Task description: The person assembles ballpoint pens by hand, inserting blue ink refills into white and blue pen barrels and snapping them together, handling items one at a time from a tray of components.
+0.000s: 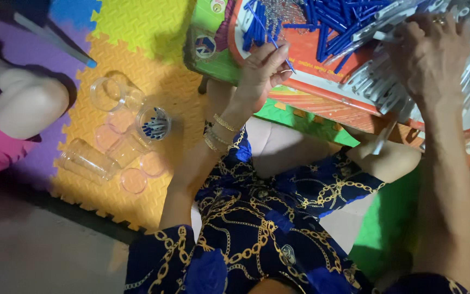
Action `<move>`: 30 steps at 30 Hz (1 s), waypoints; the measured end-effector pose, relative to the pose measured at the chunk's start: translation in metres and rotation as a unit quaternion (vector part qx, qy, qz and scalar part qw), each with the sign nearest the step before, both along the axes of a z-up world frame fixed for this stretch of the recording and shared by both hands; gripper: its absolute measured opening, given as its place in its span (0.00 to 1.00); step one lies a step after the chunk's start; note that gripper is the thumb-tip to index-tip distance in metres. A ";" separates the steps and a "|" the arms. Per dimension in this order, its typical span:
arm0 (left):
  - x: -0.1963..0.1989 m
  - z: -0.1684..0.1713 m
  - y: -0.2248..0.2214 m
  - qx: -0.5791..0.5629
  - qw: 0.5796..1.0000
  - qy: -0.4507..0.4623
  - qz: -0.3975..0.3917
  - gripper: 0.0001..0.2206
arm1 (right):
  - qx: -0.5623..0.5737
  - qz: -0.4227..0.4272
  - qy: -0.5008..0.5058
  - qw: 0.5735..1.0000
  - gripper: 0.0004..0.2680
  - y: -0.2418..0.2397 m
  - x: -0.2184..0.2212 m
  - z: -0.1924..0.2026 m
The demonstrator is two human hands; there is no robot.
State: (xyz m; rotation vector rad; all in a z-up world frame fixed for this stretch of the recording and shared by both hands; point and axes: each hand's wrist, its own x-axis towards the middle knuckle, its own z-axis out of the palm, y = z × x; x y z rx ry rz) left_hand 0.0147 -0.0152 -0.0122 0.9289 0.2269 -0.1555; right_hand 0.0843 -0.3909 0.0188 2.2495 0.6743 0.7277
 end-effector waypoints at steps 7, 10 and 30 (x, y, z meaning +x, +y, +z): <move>0.005 -0.008 -0.007 -0.028 0.999 0.002 0.016 0.07 | 0.131 0.070 0.034 0.988 0.07 0.020 -0.005 0.007; 0.003 0.003 -0.006 -0.046 0.999 -0.015 0.012 0.08 | 0.195 0.111 0.045 0.974 0.08 0.032 -0.012 0.017; 0.006 0.017 -0.026 -0.070 0.994 -0.067 0.046 0.07 | 0.427 0.159 0.324 0.829 0.07 0.126 -0.075 0.035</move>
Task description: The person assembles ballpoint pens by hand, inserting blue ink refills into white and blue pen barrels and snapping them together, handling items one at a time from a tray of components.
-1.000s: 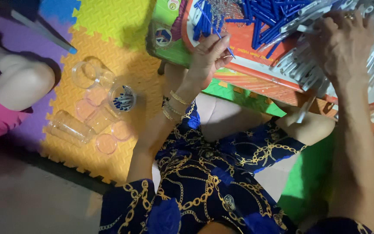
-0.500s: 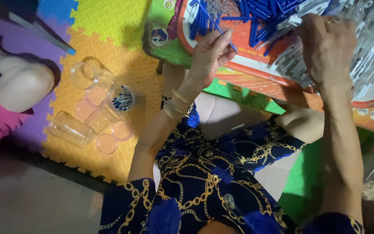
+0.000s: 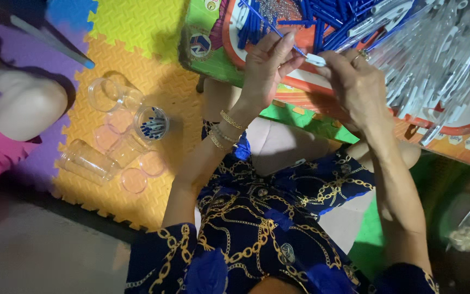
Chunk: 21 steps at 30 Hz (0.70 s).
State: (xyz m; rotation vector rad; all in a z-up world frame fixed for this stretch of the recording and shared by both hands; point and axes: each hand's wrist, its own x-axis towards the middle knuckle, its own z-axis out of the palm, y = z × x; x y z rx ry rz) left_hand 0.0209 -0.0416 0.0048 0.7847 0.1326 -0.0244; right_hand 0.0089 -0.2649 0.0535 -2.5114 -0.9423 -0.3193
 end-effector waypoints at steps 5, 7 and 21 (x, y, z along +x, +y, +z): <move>-0.005 0.011 0.003 0.032 0.998 -0.049 0.017 0.05 | 0.090 0.020 0.036 0.995 0.11 0.013 -0.007 -0.002; -0.006 0.017 0.008 0.035 0.998 -0.055 0.018 0.06 | 0.114 0.022 0.037 0.993 0.11 0.015 -0.010 -0.001; -0.024 0.033 0.018 0.255 0.953 -0.163 0.007 0.08 | 0.250 0.001 0.169 0.953 0.11 0.036 -0.024 -0.006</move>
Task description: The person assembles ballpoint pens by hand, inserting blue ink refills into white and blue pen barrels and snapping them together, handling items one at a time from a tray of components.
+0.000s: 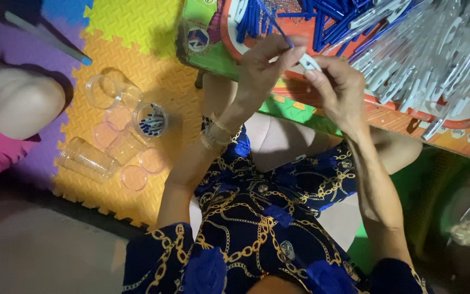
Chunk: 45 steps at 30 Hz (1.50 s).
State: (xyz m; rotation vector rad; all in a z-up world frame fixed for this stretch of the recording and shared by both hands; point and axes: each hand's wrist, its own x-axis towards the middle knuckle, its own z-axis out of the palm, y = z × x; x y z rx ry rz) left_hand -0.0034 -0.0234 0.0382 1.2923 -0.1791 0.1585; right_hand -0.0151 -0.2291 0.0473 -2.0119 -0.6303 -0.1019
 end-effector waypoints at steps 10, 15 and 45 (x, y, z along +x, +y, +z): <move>-0.029 0.036 0.022 0.157 0.985 -0.047 -0.054 0.11 | 0.071 0.068 0.092 0.991 0.13 0.023 0.004 0.002; -0.031 0.019 0.025 0.025 0.999 0.010 -0.038 0.08 | -0.145 0.008 -0.130 0.981 0.08 -0.037 0.062 0.001; -0.022 0.006 -0.009 0.001 0.985 0.106 -0.136 0.16 | -0.208 -0.119 -0.131 0.962 0.09 -0.008 -0.056 0.045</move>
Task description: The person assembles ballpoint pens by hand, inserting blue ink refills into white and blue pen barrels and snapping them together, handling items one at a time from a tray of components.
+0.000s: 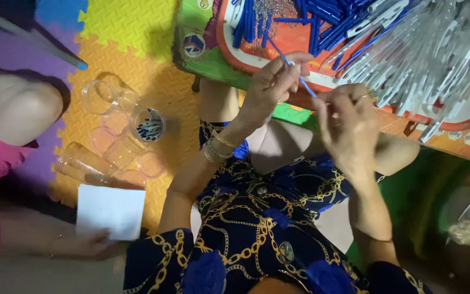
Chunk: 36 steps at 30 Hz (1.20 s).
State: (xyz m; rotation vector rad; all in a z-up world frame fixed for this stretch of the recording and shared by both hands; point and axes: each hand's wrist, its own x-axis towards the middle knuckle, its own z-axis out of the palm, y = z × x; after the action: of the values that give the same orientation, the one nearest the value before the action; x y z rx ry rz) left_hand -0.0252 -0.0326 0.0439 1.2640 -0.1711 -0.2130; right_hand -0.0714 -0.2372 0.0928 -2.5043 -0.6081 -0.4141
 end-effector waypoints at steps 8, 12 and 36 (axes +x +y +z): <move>0.006 -0.033 0.004 0.039 0.996 -0.076 -0.023 0.16 | 0.279 0.048 0.132 0.950 0.13 0.012 0.027 -0.003; 0.002 0.031 0.005 0.152 0.975 -0.108 -0.121 0.13 | 0.321 0.091 0.289 0.897 0.20 0.013 0.053 0.027; -0.002 0.013 0.023 0.143 0.979 -0.088 -0.113 0.15 | 0.395 0.073 0.114 0.908 0.09 -0.017 0.047 0.035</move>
State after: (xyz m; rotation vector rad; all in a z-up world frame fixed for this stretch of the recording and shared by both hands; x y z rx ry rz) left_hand -0.0273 -0.0101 0.0572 1.5506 -0.4518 -0.3303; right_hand -0.0248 -0.2542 0.1280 -1.6828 -0.4140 -0.2345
